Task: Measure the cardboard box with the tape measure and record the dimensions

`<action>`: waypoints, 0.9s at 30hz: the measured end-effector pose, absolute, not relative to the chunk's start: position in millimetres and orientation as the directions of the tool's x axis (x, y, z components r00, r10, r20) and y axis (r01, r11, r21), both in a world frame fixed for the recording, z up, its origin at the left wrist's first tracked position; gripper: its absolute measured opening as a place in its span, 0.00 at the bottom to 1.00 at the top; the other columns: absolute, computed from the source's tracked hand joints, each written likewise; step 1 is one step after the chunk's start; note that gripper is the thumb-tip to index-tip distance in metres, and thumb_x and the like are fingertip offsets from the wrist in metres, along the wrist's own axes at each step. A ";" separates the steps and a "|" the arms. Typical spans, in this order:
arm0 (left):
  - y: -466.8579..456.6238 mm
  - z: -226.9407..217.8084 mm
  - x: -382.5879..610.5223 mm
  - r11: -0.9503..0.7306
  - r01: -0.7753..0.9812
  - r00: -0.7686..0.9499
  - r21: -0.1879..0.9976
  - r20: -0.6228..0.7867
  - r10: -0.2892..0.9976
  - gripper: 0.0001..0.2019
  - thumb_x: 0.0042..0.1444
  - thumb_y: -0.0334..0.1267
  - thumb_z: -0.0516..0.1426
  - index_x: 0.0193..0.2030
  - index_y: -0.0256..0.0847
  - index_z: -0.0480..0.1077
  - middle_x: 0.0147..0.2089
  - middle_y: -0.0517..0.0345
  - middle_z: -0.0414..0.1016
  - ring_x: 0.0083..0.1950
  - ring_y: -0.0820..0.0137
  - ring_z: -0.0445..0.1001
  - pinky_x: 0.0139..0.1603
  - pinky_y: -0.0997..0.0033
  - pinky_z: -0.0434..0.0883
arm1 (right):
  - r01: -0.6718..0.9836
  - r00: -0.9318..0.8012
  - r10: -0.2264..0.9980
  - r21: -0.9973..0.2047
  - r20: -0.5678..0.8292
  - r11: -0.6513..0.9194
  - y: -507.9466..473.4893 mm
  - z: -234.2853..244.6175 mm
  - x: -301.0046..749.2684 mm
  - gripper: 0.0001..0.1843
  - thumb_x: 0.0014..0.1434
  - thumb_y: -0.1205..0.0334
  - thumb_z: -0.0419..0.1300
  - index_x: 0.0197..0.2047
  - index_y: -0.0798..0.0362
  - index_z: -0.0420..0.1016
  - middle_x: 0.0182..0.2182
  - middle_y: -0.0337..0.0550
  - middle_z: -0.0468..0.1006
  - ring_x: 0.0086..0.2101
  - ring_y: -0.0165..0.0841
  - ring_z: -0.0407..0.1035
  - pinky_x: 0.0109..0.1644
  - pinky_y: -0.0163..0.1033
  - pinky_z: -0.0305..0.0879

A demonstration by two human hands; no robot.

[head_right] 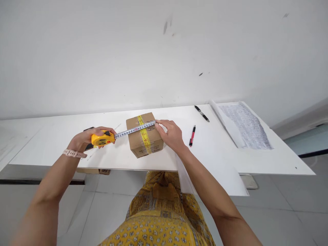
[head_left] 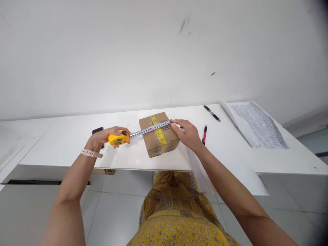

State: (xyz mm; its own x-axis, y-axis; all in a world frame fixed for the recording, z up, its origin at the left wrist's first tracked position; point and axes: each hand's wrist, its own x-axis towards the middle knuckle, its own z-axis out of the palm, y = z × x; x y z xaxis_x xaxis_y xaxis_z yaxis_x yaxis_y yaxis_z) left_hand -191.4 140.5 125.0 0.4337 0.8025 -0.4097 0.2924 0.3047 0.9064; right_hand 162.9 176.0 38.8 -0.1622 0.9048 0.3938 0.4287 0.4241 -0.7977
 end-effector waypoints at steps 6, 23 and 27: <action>47.3 77.2 -145.3 0.136 0.004 0.156 0.991 -0.135 0.979 0.30 0.48 0.55 0.65 0.55 0.42 0.69 0.51 0.46 0.76 0.35 0.65 0.77 0.33 0.66 0.78 | 0.099 -0.115 0.964 -0.963 0.238 0.250 147.5 12.3 187.8 0.30 0.68 0.41 0.49 0.69 0.42 0.61 0.62 0.51 0.71 0.56 0.42 0.70 0.58 0.53 0.68; 29.7 85.3 -67.6 0.048 -0.148 0.082 0.988 -0.036 0.996 0.30 0.46 0.56 0.66 0.53 0.44 0.71 0.52 0.49 0.73 0.33 0.64 0.77 0.33 0.63 0.78 | 0.389 -0.120 0.867 -0.781 0.483 0.489 171.3 68.8 177.1 0.17 0.66 0.48 0.54 0.50 0.48 0.76 0.55 0.51 0.70 0.56 0.46 0.63 0.58 0.54 0.65; 6.1 67.8 -40.6 0.049 -0.140 -0.027 0.989 -0.053 0.998 0.31 0.47 0.58 0.64 0.55 0.44 0.71 0.65 0.43 0.65 0.40 0.60 0.77 0.33 0.65 0.78 | 0.134 -0.182 0.856 -0.850 0.485 0.510 186.1 62.8 166.5 0.17 0.69 0.54 0.50 0.57 0.49 0.69 0.54 0.50 0.73 0.54 0.40 0.68 0.59 0.51 0.65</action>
